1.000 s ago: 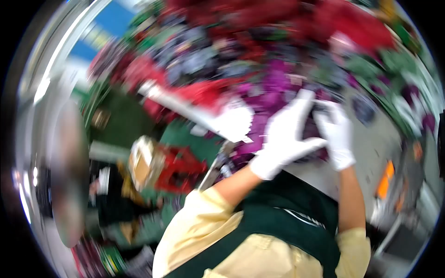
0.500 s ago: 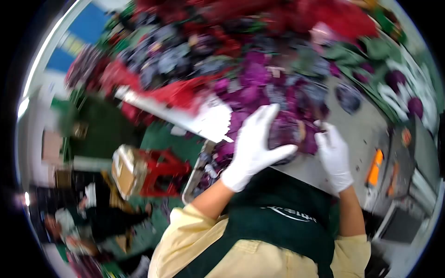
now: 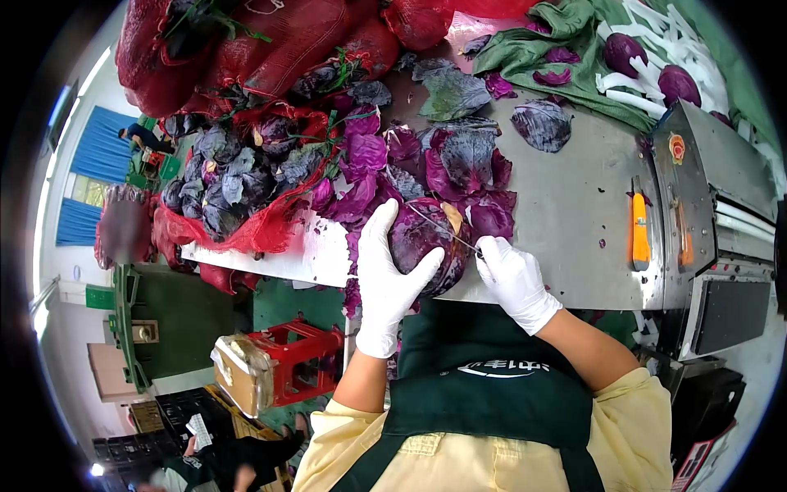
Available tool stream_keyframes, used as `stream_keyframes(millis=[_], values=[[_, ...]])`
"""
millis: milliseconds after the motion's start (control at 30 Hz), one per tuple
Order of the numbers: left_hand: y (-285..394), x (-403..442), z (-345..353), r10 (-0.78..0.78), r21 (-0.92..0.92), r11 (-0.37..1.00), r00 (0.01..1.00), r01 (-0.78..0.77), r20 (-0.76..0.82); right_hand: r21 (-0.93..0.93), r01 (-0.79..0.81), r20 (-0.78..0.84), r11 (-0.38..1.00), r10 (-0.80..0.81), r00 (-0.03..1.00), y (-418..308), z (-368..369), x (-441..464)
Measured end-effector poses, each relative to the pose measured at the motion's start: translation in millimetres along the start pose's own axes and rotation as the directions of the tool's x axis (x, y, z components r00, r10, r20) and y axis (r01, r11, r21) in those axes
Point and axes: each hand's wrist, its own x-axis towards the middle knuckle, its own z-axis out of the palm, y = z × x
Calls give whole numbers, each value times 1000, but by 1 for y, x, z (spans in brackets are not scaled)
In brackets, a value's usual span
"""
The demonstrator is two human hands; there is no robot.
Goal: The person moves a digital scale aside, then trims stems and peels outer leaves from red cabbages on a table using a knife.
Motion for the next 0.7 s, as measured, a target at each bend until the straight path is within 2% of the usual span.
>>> stream_keyframes(millis=[133, 200, 300, 400, 433, 567, 633, 667, 700], values=[[0, 3, 1, -13, 0, 1000, 1000, 13, -2, -40, 6, -20, 999, -7, 1000, 5, 7, 1], [0, 5, 3, -15, 1, 1000, 1000, 15, -1, -156, 3, -2, 988, -3, 1000, 9, 13, 5], [4, 8, 7, 16, 81, 997, 999, -12, -45, -140, -1, 37, 990, 6, 999, 23, 23, 17], [-2, 7, 9, 16, 13, 1000, 999, -15, -51, -68, 79, 51, 995, -75, 996, 31, 20, 20], [0, 3, 9, 34, 67, 997, 998, -30, -49, -101, 66, 150, 993, -51, 987, 33, 15, 17], [21, -13, 19, 96, 208, 976, 989, -70, -114, -163, 5, 287, 987, 43, 957, 25, -8, 8], [17, 0, 19, 62, 221, 975, 989, -31, -131, -139, -19, 257, 990, 55, 965, 25, 0, 24], [4, 15, 16, 21, 105, 994, 989, -6, -146, -114, -31, 234, 993, 57, 971, 25, 4, 34], [-9, 31, 11, -167, -112, 981, 983, 158, -80, -130, -83, 325, 988, 122, 938, 23, 9, 50]])
